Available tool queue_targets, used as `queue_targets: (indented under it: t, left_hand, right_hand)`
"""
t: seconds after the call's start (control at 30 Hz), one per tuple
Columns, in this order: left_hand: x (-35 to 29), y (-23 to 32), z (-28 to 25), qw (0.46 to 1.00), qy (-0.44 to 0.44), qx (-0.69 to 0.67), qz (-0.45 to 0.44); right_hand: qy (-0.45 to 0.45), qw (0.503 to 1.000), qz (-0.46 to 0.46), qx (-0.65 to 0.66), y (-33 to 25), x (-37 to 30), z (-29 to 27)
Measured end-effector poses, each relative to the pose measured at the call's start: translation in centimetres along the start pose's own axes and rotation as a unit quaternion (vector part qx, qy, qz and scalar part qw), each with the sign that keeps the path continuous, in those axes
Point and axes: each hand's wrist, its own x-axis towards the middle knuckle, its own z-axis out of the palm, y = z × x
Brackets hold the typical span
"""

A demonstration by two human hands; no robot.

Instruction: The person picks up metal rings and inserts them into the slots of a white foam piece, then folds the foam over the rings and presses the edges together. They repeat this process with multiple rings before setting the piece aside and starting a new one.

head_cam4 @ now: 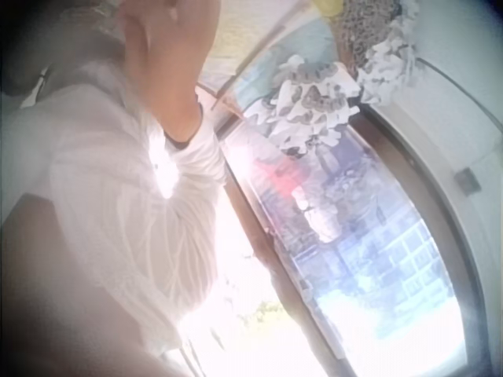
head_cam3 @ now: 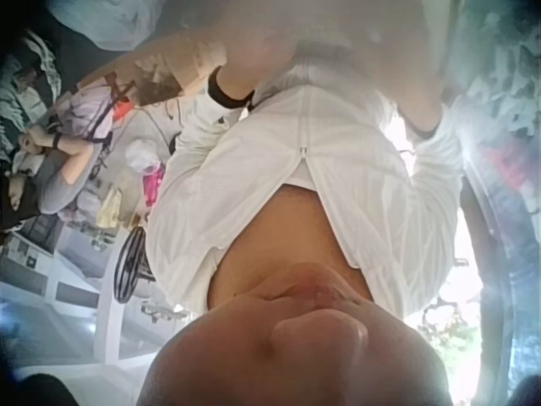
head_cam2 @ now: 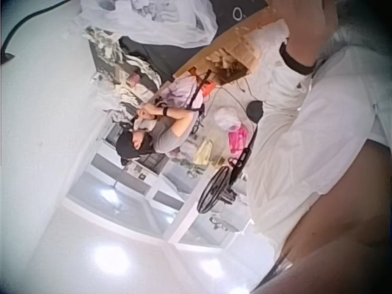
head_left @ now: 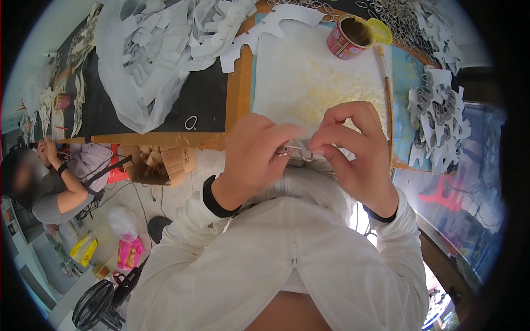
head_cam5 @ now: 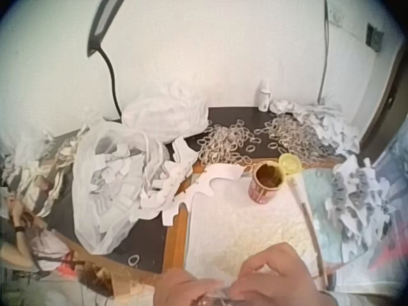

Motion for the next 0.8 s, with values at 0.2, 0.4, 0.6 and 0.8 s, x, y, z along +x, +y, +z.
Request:
queue_targets:
  t: [0.2, 0.4, 0.6, 0.8]
  left_hand:
    - [0.3, 1.0, -0.3, 0.996, -0.071, 0.036, -0.042]
    - [0.2, 1.2, -0.1, 0.94, -0.117, -0.153, -0.28]
    - [0.2, 1.7, -0.3, 0.842, -0.171, -0.248, -0.446]
    - [-0.5, 0.9, -0.2, 0.81, -0.226, -0.251, -0.48]
  right_hand:
    - [0.006, 0.999, -0.029, -0.041, 0.1, -1.6, -0.4]
    - [0.121, 0.95, -0.155, -0.242, 0.4, -3.6, 1.3]
    - [0.11, 0.947, -0.103, -0.282, 0.8, -3.5, 1.9]
    - [0.098, 0.954, -0.07, -0.275, 1.3, -3.2, 2.3]
